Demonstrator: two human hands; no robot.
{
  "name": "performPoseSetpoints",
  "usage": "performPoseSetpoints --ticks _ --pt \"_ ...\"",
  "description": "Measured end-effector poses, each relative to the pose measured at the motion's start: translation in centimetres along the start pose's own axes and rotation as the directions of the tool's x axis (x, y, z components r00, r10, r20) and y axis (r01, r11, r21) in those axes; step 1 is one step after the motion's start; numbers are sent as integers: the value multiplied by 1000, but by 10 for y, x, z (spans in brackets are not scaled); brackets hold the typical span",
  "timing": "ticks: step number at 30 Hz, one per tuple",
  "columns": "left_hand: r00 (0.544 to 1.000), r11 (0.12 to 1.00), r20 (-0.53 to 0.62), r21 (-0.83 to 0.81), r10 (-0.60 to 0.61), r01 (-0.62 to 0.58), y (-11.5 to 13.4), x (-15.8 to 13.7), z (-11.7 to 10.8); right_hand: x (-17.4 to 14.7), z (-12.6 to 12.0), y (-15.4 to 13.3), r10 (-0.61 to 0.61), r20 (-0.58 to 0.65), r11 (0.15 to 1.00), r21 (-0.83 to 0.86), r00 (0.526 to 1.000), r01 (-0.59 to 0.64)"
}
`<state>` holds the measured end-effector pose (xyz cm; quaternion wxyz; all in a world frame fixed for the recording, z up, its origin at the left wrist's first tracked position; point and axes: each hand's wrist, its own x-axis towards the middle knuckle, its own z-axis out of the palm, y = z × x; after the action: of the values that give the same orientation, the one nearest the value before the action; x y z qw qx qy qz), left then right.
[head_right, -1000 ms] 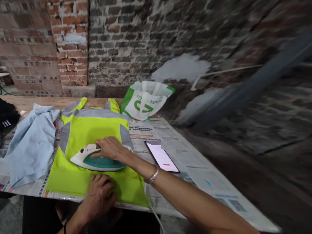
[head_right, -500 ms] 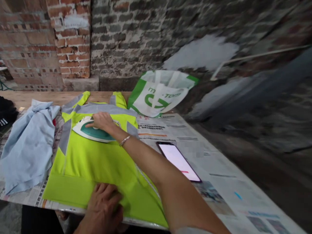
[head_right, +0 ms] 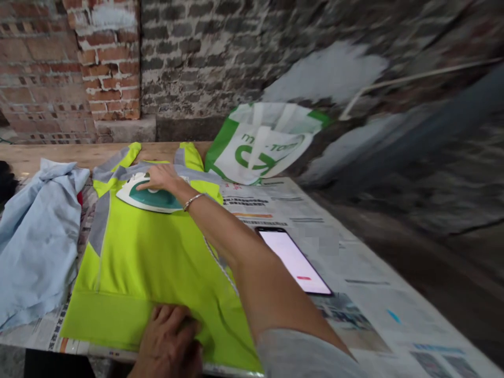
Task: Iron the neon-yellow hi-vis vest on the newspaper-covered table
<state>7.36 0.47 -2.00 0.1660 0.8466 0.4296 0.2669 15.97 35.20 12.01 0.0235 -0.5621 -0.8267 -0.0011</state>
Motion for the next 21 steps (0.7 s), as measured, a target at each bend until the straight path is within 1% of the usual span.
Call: performPoseSetpoints --ticks 2,9,12,14,16,18,21 --pt "1000 1000 -6 12 -14 14 3 1 -5 -32 -4 -9 -5 26 1000 -7 1000 5" --pt "1000 999 -8 37 -16 16 8 0 -21 -165 -15 -44 -25 71 999 -23 997 27" --pt "1000 999 -16 50 -1 2 9 1 -25 -204 -19 -51 -27 93 999 -17 995 28" --pt "1000 998 -29 57 5 -3 9 1 -25 -218 -19 -52 -37 97 999 -7 995 37" --pt "999 999 -44 52 12 -10 9 1 -23 -221 -18 -50 -48 90 999 -4 995 49" --pt "998 999 -55 42 26 -24 7 1 -20 -215 -16 -44 -54 76 998 -11 996 55" --pt "998 999 -53 38 40 -38 6 1 -17 -192 -12 -29 -42 49 999 -22 998 43"
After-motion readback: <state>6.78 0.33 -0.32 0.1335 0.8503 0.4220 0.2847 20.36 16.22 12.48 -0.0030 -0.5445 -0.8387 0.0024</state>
